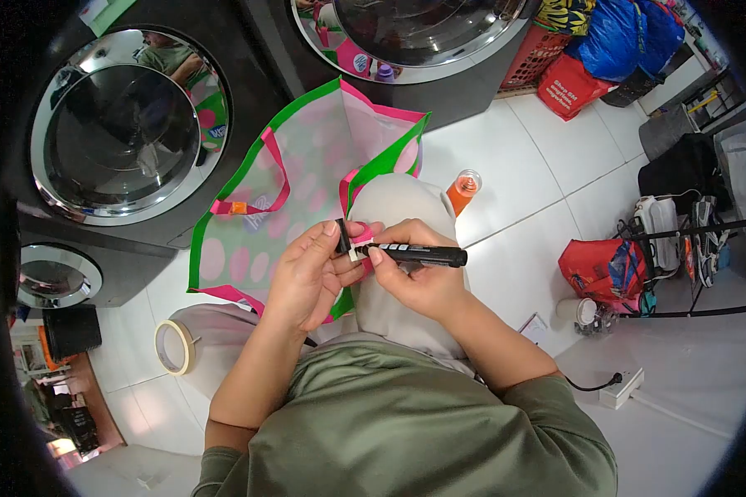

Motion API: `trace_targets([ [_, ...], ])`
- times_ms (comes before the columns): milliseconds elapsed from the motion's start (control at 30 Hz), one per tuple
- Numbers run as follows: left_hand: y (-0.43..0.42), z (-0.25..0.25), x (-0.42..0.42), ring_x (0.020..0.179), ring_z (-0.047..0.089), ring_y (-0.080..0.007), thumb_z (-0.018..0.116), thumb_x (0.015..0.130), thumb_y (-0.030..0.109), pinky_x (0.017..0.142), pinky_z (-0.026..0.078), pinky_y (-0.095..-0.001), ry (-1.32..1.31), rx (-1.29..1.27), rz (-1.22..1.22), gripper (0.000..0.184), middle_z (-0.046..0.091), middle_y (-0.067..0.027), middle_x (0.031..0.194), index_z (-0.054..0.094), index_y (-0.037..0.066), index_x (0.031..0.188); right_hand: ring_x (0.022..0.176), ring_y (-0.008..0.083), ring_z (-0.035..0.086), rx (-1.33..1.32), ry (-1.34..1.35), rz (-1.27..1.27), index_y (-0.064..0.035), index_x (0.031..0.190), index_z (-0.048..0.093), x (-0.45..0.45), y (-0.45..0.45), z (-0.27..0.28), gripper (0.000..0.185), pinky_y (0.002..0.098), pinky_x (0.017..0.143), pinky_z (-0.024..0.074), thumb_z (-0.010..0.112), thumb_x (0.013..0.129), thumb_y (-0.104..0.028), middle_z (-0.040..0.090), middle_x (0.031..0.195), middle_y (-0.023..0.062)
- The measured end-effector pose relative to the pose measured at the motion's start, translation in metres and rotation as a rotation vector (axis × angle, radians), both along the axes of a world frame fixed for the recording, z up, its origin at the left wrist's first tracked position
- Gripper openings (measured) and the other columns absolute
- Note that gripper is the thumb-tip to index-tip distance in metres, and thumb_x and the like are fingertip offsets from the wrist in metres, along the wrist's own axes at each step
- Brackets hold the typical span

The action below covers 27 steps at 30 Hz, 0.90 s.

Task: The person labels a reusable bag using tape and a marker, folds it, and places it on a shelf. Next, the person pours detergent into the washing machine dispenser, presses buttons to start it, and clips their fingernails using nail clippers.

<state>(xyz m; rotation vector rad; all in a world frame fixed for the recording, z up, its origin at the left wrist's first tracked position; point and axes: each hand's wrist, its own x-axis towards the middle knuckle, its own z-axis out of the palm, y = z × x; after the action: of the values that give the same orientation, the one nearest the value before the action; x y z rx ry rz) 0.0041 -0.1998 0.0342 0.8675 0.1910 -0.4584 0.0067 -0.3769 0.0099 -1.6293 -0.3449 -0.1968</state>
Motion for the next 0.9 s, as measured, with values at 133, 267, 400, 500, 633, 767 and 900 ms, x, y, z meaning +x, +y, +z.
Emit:
trace_targets([
  [133,0.0003,-0.0016,0.0003,0.111,0.065,-0.0249,0.045,0.106,0.03,0.099,0.051,-0.0421,0.0,0.0,0.001,0.031,0.063,-0.0179,0.126,0.058,0.002,0.113,0.065,0.0069,0.057,-0.074,-0.025,0.01,-0.0012,0.09,0.063,0.0003,-0.0019,0.0002,0.012,0.0235,0.058,0.0461,0.073,0.084,-0.005,0.064,0.078,0.003],
  [267,0.0015,0.0001,0.0004,0.111,0.065,-0.0247,0.046,0.106,0.03,0.098,0.051,-0.0418,0.008,0.001,-0.008,0.031,0.063,-0.0174,0.125,0.058,0.002,0.113,0.067,0.0058,0.057,-0.068,0.003,0.018,-0.0011,0.09,0.063,-0.0007,-0.0041,-0.0021,0.011,0.0222,0.06,0.0466,0.072,0.085,-0.005,0.064,0.079,0.003],
  [400,-0.001,-0.0013,-0.0001,0.11,0.065,-0.0242,0.046,0.106,0.03,0.098,0.051,-0.0416,-0.001,0.001,-0.004,0.03,0.064,-0.0169,0.125,0.058,0.003,0.113,0.067,0.0051,0.056,0.017,0.02,-0.013,-0.0008,0.091,0.062,0.0,-0.0018,-0.002,0.012,0.0216,0.061,0.0466,0.072,0.084,-0.004,0.064,0.08,0.0024],
  [500,-0.0008,-0.0021,0.0001,0.11,0.065,-0.0238,0.047,0.106,0.03,0.098,0.05,-0.0408,0.006,-0.001,-0.006,0.03,0.064,-0.0165,0.124,0.058,0.003,0.113,0.069,0.0051,0.057,0.026,0.023,-0.009,-0.0007,0.093,0.062,0.0001,-0.0013,-0.0011,0.012,0.0218,0.061,0.0469,0.071,0.085,-0.004,0.065,0.081,0.0023],
  [633,-0.0002,-0.0017,-0.0001,0.109,0.065,-0.0233,0.049,0.105,0.03,0.096,0.051,-0.0391,0.013,-0.002,-0.011,0.03,0.065,-0.0163,0.124,0.058,0.003,0.113,0.067,0.0044,0.054,0.011,-0.001,0.012,-0.0008,0.092,0.062,0.0007,-0.0038,-0.0054,0.011,0.0214,0.058,0.0439,0.071,0.086,-0.004,0.063,0.08,0.0013],
  [767,0.0041,-0.0034,0.0017,0.108,0.066,-0.0229,0.049,0.105,0.03,0.094,0.051,-0.0383,0.029,-0.023,-0.004,0.03,0.065,-0.0169,0.123,0.059,0.003,0.113,0.064,0.0034,0.05,0.129,0.035,-0.002,-0.0014,0.091,0.061,0.0009,-0.0025,-0.0038,0.01,0.021,0.055,0.0395,0.07,0.086,-0.004,0.06,0.078,0.0002],
  [900,0.0047,-0.0047,0.0034,0.106,0.067,-0.0265,0.048,0.105,0.028,0.089,0.055,-0.0378,0.032,-0.032,0.024,0.031,0.064,-0.0217,0.124,0.06,0.001,0.112,0.063,0.0028,0.049,0.092,0.013,-0.026,-0.0019,0.091,0.061,-0.0002,-0.0063,-0.0067,0.011,0.0209,0.054,0.0386,0.07,0.086,-0.003,0.059,0.076,-0.0002],
])
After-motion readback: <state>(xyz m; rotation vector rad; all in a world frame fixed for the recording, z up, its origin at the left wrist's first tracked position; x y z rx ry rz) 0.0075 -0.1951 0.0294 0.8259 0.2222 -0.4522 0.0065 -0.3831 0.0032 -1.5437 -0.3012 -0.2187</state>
